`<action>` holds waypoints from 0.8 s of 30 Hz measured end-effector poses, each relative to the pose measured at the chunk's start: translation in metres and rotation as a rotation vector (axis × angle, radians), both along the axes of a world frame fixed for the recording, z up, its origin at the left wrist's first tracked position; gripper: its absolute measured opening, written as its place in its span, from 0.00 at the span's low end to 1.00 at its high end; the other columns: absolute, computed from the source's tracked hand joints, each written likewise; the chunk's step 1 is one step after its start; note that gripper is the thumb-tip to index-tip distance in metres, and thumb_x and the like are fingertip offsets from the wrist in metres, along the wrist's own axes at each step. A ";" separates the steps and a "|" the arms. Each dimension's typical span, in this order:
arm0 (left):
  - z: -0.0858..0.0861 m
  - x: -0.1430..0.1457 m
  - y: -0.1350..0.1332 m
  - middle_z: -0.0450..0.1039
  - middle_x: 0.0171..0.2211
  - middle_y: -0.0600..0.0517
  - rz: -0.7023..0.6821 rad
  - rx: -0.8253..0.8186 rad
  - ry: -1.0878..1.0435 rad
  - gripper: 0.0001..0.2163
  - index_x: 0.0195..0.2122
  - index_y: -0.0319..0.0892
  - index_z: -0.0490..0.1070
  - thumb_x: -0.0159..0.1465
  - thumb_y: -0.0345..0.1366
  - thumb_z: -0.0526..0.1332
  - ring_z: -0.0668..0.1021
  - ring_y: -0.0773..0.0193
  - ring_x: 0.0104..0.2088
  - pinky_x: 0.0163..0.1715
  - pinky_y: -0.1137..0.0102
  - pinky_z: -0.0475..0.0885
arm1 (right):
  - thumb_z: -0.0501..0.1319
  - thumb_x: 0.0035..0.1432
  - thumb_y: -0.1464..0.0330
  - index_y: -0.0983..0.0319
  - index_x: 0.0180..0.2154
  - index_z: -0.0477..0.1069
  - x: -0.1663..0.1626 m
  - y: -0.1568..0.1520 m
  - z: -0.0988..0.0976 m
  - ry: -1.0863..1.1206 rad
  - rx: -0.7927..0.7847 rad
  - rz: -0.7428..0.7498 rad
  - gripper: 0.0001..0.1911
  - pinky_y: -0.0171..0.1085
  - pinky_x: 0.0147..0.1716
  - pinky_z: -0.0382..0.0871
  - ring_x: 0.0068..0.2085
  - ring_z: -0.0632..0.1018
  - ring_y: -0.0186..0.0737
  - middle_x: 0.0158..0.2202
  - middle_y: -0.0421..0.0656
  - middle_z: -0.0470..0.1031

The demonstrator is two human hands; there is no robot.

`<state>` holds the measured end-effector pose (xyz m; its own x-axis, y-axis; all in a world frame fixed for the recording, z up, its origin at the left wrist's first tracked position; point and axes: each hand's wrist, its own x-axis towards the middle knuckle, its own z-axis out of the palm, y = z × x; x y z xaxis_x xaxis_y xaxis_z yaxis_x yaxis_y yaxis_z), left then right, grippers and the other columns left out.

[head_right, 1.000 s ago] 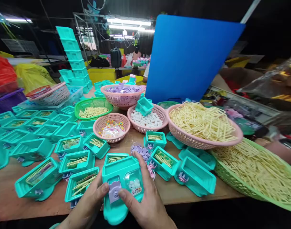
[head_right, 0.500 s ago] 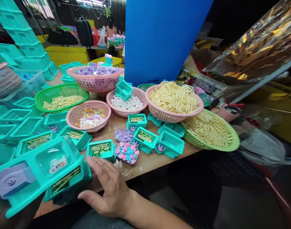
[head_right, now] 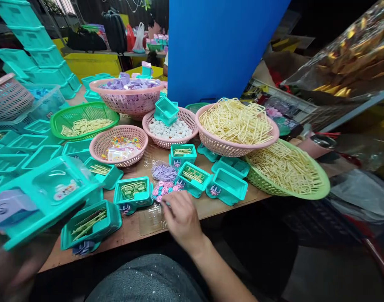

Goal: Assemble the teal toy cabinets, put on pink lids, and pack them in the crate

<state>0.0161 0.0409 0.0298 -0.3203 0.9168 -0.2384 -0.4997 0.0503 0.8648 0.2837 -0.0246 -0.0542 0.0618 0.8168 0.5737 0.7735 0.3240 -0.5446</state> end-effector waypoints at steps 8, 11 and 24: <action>-0.014 0.033 -0.008 0.85 0.41 0.61 -0.136 -0.055 -0.046 0.21 0.45 0.51 0.80 0.54 0.55 0.74 0.74 0.52 0.64 0.64 0.66 0.72 | 0.61 0.68 0.73 0.59 0.38 0.76 0.038 0.020 -0.003 -0.356 -0.118 -0.184 0.06 0.43 0.38 0.62 0.39 0.74 0.47 0.35 0.44 0.79; -0.017 0.034 -0.003 0.86 0.43 0.60 -0.171 -0.029 -0.039 0.21 0.46 0.49 0.80 0.56 0.53 0.74 0.74 0.51 0.64 0.64 0.67 0.73 | 0.60 0.69 0.73 0.60 0.39 0.76 0.027 0.020 -0.005 -0.333 -0.158 -0.150 0.07 0.43 0.38 0.64 0.38 0.75 0.45 0.35 0.44 0.78; -0.029 0.030 0.002 0.84 0.49 0.50 -0.207 -0.023 -0.029 0.25 0.52 0.46 0.78 0.57 0.53 0.73 0.76 0.46 0.63 0.63 0.58 0.73 | 0.62 0.68 0.72 0.60 0.41 0.77 0.005 0.023 -0.013 -0.392 -0.199 0.066 0.05 0.44 0.38 0.64 0.38 0.75 0.46 0.36 0.44 0.79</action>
<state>0.0464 0.0432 0.0010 -0.1188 0.9566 -0.2661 -0.5015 0.1735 0.8476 0.2889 -0.0021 -0.0672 -0.1855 0.9085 0.3746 0.9152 0.2985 -0.2707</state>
